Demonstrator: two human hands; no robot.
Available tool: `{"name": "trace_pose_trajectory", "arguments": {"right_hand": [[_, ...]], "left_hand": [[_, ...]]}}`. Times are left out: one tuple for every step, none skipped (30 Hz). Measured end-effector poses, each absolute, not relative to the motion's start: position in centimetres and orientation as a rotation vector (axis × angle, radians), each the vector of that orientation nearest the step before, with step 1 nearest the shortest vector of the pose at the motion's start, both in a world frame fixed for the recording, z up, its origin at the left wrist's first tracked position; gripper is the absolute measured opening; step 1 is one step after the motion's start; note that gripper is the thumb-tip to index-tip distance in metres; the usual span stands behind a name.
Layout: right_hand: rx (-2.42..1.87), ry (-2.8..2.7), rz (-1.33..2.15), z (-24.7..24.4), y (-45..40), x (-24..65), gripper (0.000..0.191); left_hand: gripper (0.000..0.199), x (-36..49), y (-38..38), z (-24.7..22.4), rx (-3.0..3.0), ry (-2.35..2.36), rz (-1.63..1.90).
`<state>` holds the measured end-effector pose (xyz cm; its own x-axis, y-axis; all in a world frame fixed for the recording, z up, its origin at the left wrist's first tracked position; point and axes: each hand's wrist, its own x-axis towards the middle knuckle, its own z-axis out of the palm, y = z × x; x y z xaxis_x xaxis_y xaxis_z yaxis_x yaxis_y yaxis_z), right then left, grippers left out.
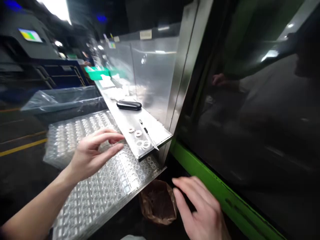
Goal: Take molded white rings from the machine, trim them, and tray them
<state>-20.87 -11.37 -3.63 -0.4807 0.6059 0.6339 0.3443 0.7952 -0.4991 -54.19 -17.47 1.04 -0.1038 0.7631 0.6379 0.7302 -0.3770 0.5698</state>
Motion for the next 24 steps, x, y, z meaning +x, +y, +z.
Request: {"name": "trace_pose_trajectory", "arguments": {"right_hand": [[-0.574, -2.175, 0.29, -1.6, -10.6, -23.6, 0.024], [-0.512, -2.25, 0.196, 0.1, -9.8, -26.0, 0.028], [-0.476, -2.345, 0.097, 1.6, -9.2, -28.2, 0.029], [-0.466, -2.446, 0.004, 2.8, -8.6, -30.0, 0.028], [-0.474, -2.541, -0.086, 3.6, -8.1, -31.4, 0.026], [-0.488, -2.622, -0.161, 4.1, -7.7, -32.3, 0.022], [-0.507, -2.678, -0.213, 4.4, -7.4, -32.9, 0.019], [-0.531, -2.71, -0.239, 4.4, -7.1, -33.2, 0.016], [-0.558, -2.723, -0.242, 4.4, -7.0, -33.2, 0.015], [-0.591, -2.721, -0.228, 4.3, -6.9, -33.2, 0.015], [-0.621, -2.712, -0.204, 4.2, -6.9, -33.0, 0.016], [-0.639, -2.697, -0.175, 4.0, -7.0, -33.0, 0.016], [-0.649, -2.684, -0.143, 3.9, -7.0, -32.9, 0.016], [-0.654, -2.672, -0.109, 3.8, -7.1, -32.9, 0.015], [-0.658, -2.659, -0.076, 3.7, -7.2, -32.9, 0.015], [-0.662, -2.646, -0.048, 3.6, -7.3, -33.0, 0.014], [-0.667, -2.633, -0.029, 3.6, -7.4, -33.1, 0.014], [-0.677, -2.623, -0.02, 3.5, -7.5, -33.2, 0.014], [-0.689, -2.615, -0.02, 3.4, -7.6, -33.3, 0.014], [-0.702, -2.611, -0.027, 3.4, -7.7, -33.4, 0.014], [-0.712, -2.608, -0.036, 3.3, -7.8, -33.4, 0.014], [-0.72, -2.606, -0.045, 3.3, -7.8, -33.4, 0.014], [-0.721, -2.599, -0.049, 3.4, -7.9, -33.3, 0.014], [-0.718, -2.58, -0.043, 3.5, -7.8, -33.2, 0.014]], "left_hand": [[0.02, -54.3, -16.8, 0.9, 2.143, 1.666, 1.5], [0.021, -54.2, -16.3, 0.7, 2.172, 1.625, 1.497], [0.022, -53.9, -15.9, 0.4, 2.177, 1.607, 1.517], [0.023, -53.7, -15.7, 0.0, 2.169, 1.607, 1.552], [0.025, -53.6, -15.5, -0.4, 2.17, 1.615, 1.576], [0.027, -53.5, -15.4, -0.8, 2.198, 1.626, 1.572], [0.029, -53.5, -15.3, -1.1, 2.258, 1.641, 1.542], [0.031, -53.5, -15.2, -1.4, 2.342, 1.653, 1.488], [0.031, -53.6, -15.0, -1.4, 2.425, 1.662, 1.418], [0.03, -53.6, -14.8, -1.4, 2.493, 1.663, 1.345], [0.028, -53.6, -14.6, -1.4, 2.541, 1.651, 1.283], [0.025, -53.6, -14.4, -1.2, 2.569, 1.634, 1.242], [0.023, -53.6, -14.2, -1.1, 2.579, 1.616, 1.219], [0.02, -53.6, -14.0, -1.0, 2.576, 1.595, 1.209], [0.018, -53.6, -13.8, -0.9, 2.565, 1.578, 1.212], [0.017, -53.5, -13.7, -0.8, 2.547, 1.563, 1.219], [0.016, -53.5, -13.6, -0.8, 2.524, 1.554, 1.23], [0.015, -53.5, -13.5, -0.9, 2.505, 1.544, 1.241], [0.014, -53.5, -13.5, -0.9, 2.491, 1.531, 1.248], [0.013, -53.5, -13.5, -0.9, 2.481, 1.519, 1.253], [0.013, -53.6, -13.5, -1.0, 2.477, 1.509, 1.263], [0.014, -53.7, -13.6, -1.0, 2.478, 1.497, 1.282], [0.016, -53.9, -13.6, -1.0, 2.478, 1.482, 1.313], [0.018, -54.2, -13.6, -1.0, 2.469, 1.468, 1.356]]}}
